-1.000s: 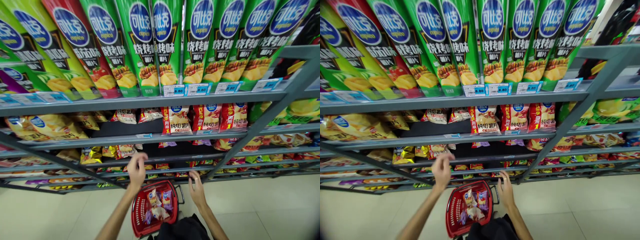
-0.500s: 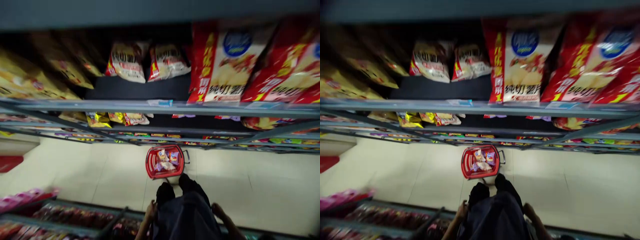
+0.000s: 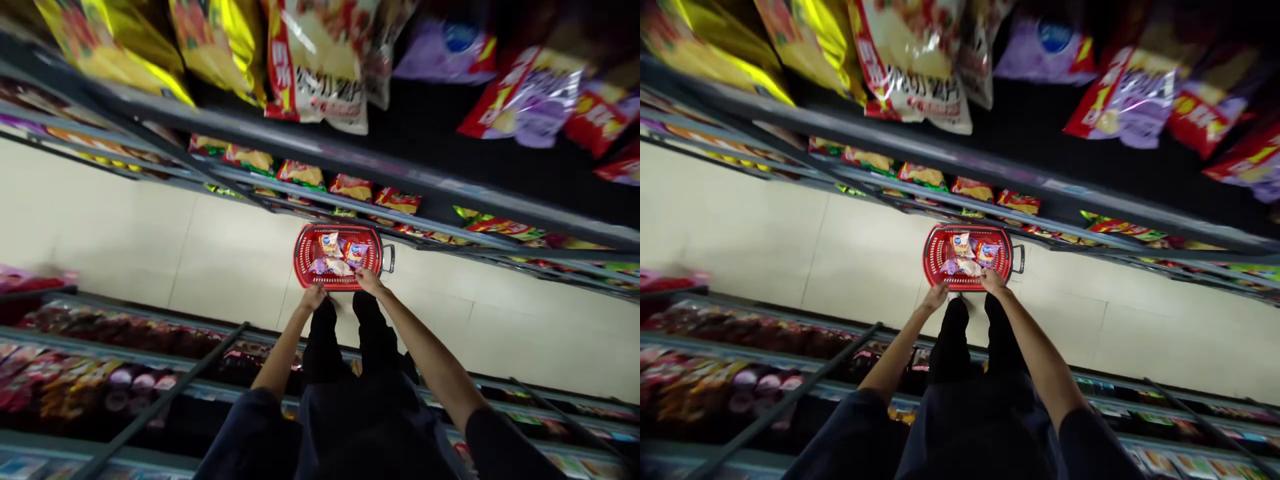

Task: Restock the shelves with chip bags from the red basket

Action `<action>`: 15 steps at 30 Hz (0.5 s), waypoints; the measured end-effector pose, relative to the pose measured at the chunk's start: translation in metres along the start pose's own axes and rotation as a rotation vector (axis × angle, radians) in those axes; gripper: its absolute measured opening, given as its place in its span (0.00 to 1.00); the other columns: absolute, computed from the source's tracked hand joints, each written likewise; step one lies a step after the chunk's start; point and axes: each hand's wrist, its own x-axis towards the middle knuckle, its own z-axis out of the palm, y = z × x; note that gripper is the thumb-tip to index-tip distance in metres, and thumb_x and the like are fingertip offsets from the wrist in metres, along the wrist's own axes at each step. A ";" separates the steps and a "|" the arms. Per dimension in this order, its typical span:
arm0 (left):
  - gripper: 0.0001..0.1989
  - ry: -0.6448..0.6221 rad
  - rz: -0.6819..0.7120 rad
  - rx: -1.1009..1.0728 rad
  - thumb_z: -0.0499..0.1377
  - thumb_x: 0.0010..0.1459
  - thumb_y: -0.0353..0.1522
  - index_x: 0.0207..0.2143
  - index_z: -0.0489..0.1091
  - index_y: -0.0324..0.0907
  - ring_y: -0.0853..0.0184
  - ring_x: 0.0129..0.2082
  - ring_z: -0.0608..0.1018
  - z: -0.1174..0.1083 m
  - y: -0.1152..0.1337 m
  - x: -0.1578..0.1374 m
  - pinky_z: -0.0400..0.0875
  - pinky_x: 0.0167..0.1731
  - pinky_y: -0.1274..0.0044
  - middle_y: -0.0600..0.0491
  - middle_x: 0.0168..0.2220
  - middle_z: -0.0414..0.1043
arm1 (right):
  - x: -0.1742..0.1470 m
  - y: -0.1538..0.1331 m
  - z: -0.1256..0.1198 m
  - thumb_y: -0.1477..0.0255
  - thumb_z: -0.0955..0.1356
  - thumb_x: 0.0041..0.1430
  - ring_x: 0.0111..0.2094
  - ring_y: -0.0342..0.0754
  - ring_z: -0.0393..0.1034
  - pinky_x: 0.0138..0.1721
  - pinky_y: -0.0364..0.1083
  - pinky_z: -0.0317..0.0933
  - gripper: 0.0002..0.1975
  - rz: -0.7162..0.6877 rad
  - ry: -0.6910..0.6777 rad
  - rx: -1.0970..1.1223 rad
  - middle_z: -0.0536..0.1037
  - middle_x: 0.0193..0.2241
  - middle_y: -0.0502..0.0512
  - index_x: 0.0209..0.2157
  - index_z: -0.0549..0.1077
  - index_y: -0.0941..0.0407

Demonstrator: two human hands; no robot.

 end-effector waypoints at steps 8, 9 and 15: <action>0.18 0.135 -0.371 -0.129 0.47 0.67 0.32 0.51 0.70 0.32 0.63 0.40 0.82 -0.025 -0.158 -0.008 0.76 0.42 0.72 0.38 0.44 0.81 | 0.084 -0.012 0.145 0.70 0.65 0.70 0.60 0.59 0.69 0.61 0.53 0.60 0.27 0.064 -0.155 -0.240 0.73 0.60 0.74 0.66 0.64 0.65; 0.17 0.139 -0.418 -0.117 0.48 0.67 0.32 0.50 0.71 0.32 0.63 0.39 0.82 -0.021 -0.179 -0.020 0.76 0.42 0.72 0.39 0.43 0.81 | 0.096 -0.005 0.157 0.70 0.65 0.71 0.62 0.59 0.67 0.62 0.54 0.59 0.24 0.062 -0.161 -0.254 0.69 0.64 0.74 0.65 0.67 0.64; 0.06 0.085 -0.606 0.012 0.57 0.60 0.31 0.36 0.73 0.40 0.56 0.39 0.82 0.011 -0.260 -0.096 0.74 0.44 0.68 0.45 0.32 0.79 | 0.175 0.026 0.199 0.72 0.66 0.69 0.68 0.61 0.59 0.64 0.57 0.59 0.17 0.040 -0.166 -0.273 0.47 0.74 0.72 0.54 0.77 0.65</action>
